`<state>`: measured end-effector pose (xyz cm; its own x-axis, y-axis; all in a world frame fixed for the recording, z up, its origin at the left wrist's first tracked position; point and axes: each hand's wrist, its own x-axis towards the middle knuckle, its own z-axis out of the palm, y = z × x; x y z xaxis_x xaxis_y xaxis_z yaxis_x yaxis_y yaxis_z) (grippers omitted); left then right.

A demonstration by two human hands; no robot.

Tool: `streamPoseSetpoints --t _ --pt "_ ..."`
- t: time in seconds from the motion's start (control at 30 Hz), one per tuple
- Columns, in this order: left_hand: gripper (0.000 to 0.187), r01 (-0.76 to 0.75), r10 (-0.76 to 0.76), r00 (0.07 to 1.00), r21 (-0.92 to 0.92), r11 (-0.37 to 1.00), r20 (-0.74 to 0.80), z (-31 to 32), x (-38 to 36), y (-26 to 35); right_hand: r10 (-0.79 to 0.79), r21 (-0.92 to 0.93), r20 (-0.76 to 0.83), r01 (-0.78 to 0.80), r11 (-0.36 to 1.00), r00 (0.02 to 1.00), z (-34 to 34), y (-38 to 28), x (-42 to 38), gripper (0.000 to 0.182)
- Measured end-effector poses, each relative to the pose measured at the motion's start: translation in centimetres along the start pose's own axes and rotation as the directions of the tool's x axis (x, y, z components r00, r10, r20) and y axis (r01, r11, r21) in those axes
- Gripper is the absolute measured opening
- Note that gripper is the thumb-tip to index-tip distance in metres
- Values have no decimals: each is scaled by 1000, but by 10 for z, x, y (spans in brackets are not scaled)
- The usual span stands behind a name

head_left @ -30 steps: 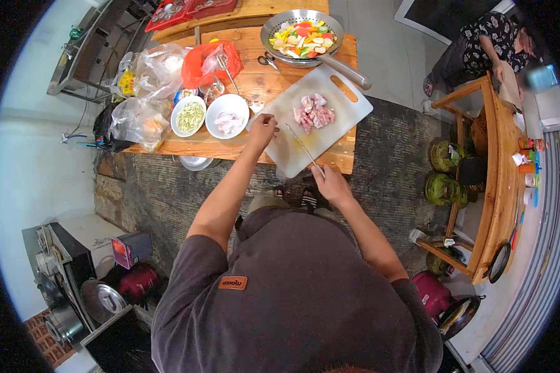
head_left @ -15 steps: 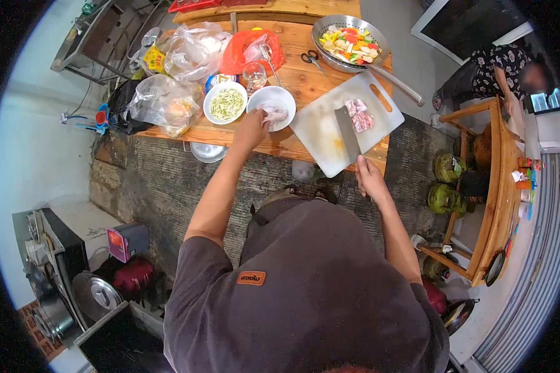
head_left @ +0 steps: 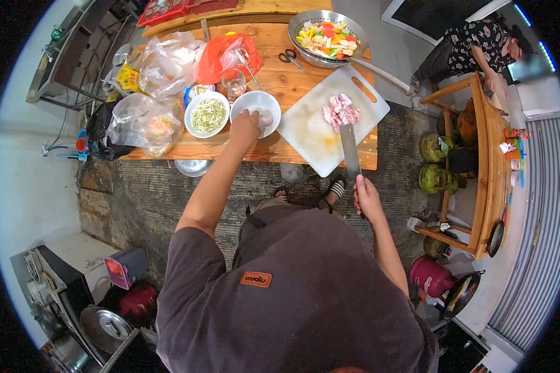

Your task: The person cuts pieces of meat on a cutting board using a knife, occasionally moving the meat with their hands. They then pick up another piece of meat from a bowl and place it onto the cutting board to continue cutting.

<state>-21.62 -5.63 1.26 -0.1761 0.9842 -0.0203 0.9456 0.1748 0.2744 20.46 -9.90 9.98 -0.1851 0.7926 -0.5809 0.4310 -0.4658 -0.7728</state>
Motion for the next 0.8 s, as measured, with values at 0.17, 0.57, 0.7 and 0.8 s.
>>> streamPoseSetpoints --t 0.17,0.57,0.7,0.8 --pt "33 83 -82 995 -8 997 49 5 4 4 -15 -10 11 15 1000 1000 -7 7 2 48" --pt "32 -92 95 993 40 995 -64 5 -1 -4 -34 -16 56 35 999 998 -18 7 16 46" --pt "28 -40 29 992 -85 996 -119 17 12 -23 -41 -21 81 43 999 996 -20 2 18 46" --pt "29 0 -11 998 -181 984 -63 15 14 -27 -48 -42 91 51 998 995 -20 -4 19 47"
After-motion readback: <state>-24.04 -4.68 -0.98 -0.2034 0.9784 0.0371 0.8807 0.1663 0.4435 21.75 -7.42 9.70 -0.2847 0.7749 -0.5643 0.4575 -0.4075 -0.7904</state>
